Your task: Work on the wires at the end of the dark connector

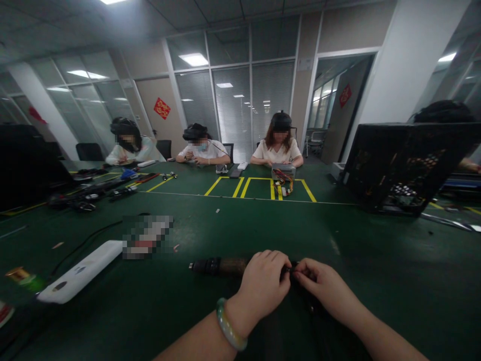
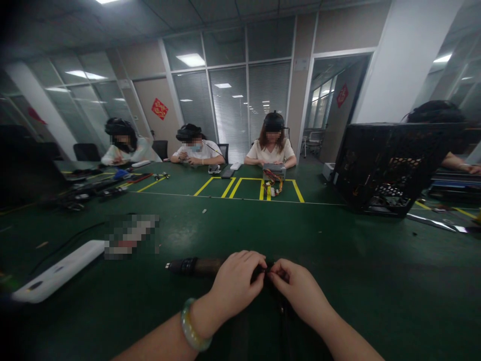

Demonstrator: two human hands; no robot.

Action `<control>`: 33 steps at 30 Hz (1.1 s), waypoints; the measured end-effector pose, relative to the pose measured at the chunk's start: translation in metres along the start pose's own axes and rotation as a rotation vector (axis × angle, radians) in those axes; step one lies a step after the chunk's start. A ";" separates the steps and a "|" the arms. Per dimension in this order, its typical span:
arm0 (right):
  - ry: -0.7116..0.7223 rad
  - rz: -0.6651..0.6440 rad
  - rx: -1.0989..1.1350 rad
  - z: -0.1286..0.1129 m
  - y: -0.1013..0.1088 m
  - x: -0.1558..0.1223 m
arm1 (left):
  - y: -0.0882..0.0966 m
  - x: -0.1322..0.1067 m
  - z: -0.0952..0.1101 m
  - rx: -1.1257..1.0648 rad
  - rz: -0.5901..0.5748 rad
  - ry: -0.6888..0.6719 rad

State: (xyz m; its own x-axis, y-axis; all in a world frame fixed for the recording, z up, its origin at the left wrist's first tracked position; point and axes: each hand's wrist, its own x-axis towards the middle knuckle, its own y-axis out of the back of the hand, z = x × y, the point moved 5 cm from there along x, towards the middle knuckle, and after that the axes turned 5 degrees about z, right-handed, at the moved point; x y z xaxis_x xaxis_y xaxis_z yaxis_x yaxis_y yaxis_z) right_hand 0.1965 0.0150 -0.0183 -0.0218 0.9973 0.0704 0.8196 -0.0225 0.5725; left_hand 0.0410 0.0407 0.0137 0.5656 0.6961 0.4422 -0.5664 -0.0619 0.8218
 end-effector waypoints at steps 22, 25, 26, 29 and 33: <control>-0.007 -0.044 -0.008 0.009 -0.003 0.002 | 0.000 -0.001 -0.001 -0.001 -0.019 -0.042; 0.002 -0.027 -0.015 0.008 -0.003 0.002 | 0.001 0.000 0.000 0.009 -0.033 -0.058; 0.003 -0.019 -0.018 0.007 -0.002 0.002 | 0.001 0.000 0.001 0.012 -0.037 -0.062; -0.011 -0.020 -0.034 0.005 -0.002 0.001 | 0.002 0.000 0.001 0.009 -0.039 -0.069; -0.017 -0.045 -0.033 0.007 -0.003 0.002 | 0.003 0.000 0.002 0.001 -0.030 -0.077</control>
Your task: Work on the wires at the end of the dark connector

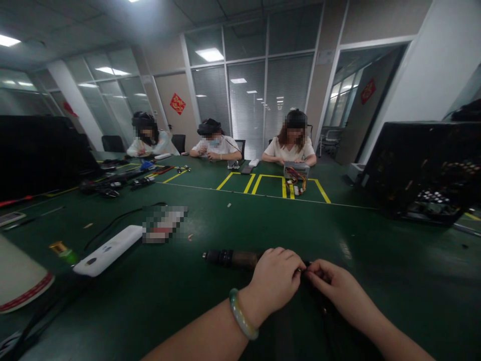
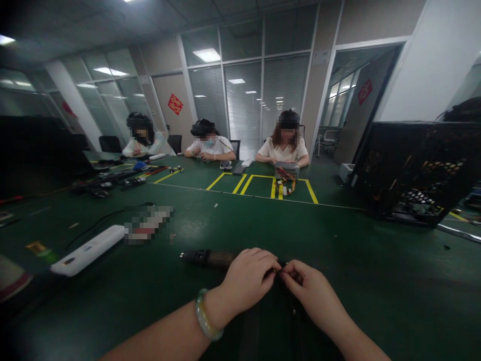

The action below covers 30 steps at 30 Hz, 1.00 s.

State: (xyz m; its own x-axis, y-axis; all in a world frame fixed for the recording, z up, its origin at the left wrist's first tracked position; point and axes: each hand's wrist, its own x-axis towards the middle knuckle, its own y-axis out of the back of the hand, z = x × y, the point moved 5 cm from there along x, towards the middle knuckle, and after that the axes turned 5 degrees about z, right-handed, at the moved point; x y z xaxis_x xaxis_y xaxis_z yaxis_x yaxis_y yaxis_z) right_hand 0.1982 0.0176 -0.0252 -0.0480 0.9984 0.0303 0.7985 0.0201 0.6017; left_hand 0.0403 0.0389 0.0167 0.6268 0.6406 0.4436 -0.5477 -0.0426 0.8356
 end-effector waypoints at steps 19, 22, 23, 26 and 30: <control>-0.003 0.004 0.018 -0.002 0.000 -0.001 | 0.000 -0.001 -0.001 -0.023 0.013 0.015; 0.009 0.009 0.013 -0.001 0.001 0.000 | 0.001 -0.001 -0.001 -0.014 0.001 0.017; 0.011 0.012 0.007 -0.001 0.001 0.000 | 0.001 -0.001 -0.001 -0.009 -0.001 0.021; 0.014 0.013 0.006 -0.003 0.001 0.000 | -0.001 -0.001 -0.002 0.009 -0.004 0.029; 0.003 0.004 0.036 -0.003 0.000 -0.001 | -0.003 0.000 -0.002 0.031 -0.018 0.042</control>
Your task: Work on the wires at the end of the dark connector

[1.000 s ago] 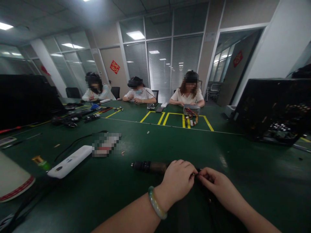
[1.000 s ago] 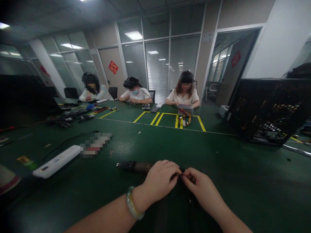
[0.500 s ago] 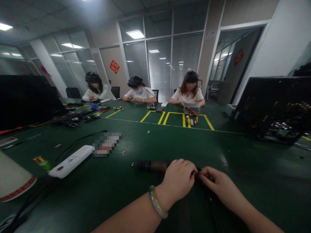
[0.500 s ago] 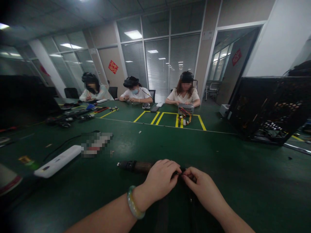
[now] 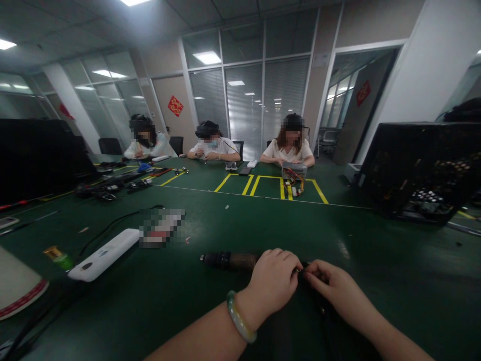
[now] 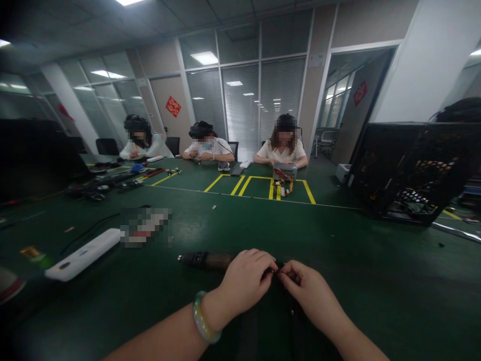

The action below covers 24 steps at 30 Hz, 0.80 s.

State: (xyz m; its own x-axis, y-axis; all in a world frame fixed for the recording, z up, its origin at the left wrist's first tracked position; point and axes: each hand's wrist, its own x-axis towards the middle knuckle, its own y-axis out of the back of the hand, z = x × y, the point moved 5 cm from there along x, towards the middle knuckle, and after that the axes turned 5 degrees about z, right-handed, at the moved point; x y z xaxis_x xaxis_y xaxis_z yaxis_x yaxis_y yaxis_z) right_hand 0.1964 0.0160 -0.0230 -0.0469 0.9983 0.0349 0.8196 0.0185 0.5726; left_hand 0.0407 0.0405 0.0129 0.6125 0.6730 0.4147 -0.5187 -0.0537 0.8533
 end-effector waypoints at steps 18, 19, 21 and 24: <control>0.020 0.026 -0.009 0.001 -0.001 0.002 | -0.001 0.000 0.000 -0.052 0.038 0.001; 0.021 0.024 -0.007 0.001 -0.001 0.002 | -0.001 0.000 0.000 -0.053 0.035 -0.003; 0.027 0.022 -0.002 0.001 -0.001 0.002 | -0.001 -0.001 0.000 -0.052 0.037 -0.004; 0.027 0.023 -0.007 0.000 0.000 0.002 | -0.001 -0.001 0.000 -0.053 0.046 0.004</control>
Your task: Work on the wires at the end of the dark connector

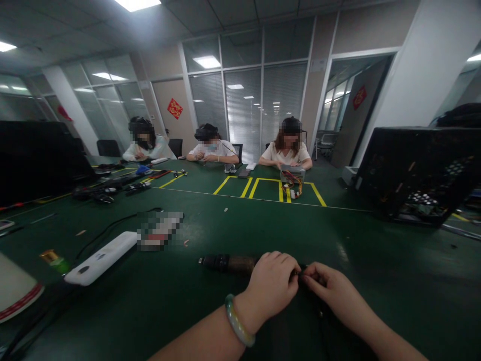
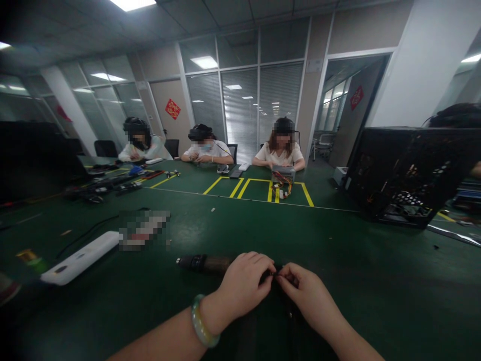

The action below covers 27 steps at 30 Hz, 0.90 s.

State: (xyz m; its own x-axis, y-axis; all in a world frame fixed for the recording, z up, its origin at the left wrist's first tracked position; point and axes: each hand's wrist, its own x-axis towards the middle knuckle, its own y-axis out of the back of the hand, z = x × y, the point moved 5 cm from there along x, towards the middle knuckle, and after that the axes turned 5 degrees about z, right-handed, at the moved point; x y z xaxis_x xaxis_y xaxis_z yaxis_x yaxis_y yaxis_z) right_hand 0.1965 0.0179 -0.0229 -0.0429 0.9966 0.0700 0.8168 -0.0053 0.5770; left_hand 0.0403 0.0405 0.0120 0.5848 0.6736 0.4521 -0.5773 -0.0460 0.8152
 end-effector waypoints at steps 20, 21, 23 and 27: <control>-0.008 0.003 0.035 0.002 -0.001 -0.001 | -0.001 0.000 -0.001 -0.020 0.021 0.001; -0.006 0.003 0.031 0.001 0.000 -0.001 | -0.001 0.001 -0.001 -0.024 0.021 -0.001; -0.011 0.005 0.016 0.000 0.000 -0.002 | -0.001 0.001 -0.001 -0.027 0.019 -0.002; -0.016 0.004 0.002 -0.003 0.001 -0.003 | -0.002 0.000 -0.002 -0.031 0.012 0.002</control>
State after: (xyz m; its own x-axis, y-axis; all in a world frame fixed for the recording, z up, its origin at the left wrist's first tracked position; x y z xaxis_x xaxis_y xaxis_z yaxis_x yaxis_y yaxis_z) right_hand 0.1959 0.0148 -0.0196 -0.0304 0.9978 0.0590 0.8180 -0.0091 0.5752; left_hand 0.0407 0.0420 0.0102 0.5766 0.6747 0.4608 -0.6016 -0.0311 0.7982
